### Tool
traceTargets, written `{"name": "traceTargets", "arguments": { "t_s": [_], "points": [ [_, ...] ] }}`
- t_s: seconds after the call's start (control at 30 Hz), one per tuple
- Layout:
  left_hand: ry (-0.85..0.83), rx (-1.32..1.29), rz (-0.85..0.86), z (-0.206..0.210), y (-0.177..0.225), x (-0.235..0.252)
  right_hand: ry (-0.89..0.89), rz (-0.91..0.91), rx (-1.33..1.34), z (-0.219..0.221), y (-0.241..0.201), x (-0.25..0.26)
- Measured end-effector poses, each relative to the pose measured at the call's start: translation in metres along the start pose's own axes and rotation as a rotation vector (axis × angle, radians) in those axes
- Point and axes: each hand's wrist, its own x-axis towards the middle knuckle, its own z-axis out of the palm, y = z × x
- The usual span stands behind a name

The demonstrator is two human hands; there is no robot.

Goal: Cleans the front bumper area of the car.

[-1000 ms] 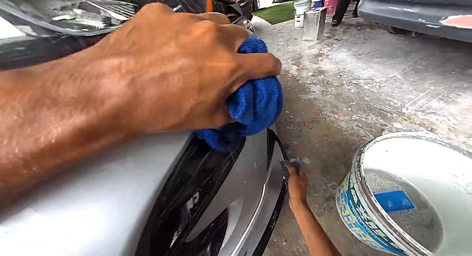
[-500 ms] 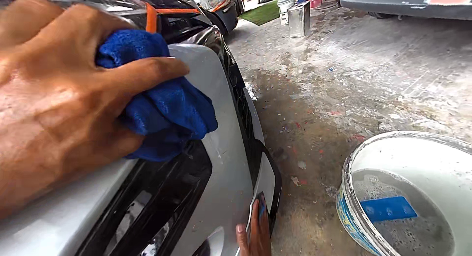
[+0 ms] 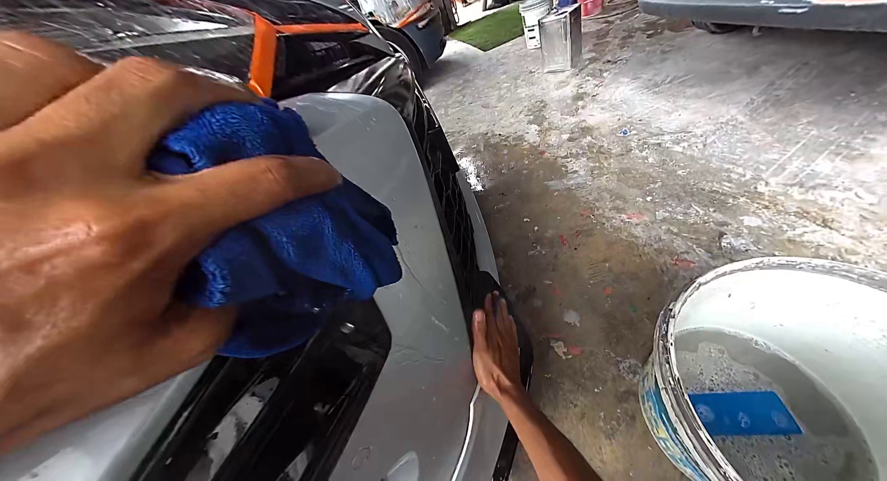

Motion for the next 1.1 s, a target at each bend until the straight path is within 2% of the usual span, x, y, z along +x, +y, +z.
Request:
{"name": "traceTargets", "arguments": {
  "t_s": [0.03,0.1,0.17,0.33,0.4,0.47,0.53,0.7,0.83,1.0,1.03,1.1],
  "points": [
    [0.005,-0.017,0.024,0.001,-0.003,-0.001,-0.023,0.003,0.01,-0.001,0.003,0.0],
    [-0.001,-0.022,0.013,0.002,-0.002,-0.003,0.003,-0.002,0.068,-0.006,0.009,-0.033],
    [0.073,0.032,-0.019,0.014,-0.004,-0.006,0.027,-0.008,0.068,-0.008,0.011,-0.052],
    [-0.003,0.057,-0.047,-0.002,0.01,0.001,-0.044,0.008,-0.091,-0.002,0.007,0.025],
    [-0.012,0.046,-0.07,-0.003,0.015,0.002,0.013,-0.03,-0.061,0.002,0.01,-0.007],
    [-0.004,0.071,-0.036,-0.003,0.013,0.002,0.093,-0.089,0.002,0.004,0.008,-0.071],
    [0.049,0.103,0.021,0.006,0.005,-0.003,0.064,-0.083,0.033,-0.001,0.009,-0.095],
    [-0.053,0.079,-0.07,-0.007,0.018,0.001,-0.071,-0.02,-0.063,-0.007,0.01,0.022],
    [0.036,0.105,0.006,0.004,0.01,-0.002,0.009,-0.029,-0.131,-0.01,0.02,-0.011],
    [-0.054,0.106,-0.014,-0.011,0.017,0.003,-0.083,-0.081,-0.188,-0.007,0.019,0.036],
    [-0.044,0.1,-0.008,-0.01,0.017,0.003,-0.066,-0.097,-0.188,-0.005,0.021,0.027],
    [-0.023,0.102,0.03,-0.009,0.016,0.003,0.033,-0.132,-0.152,-0.001,0.022,-0.034]
  ]
}}
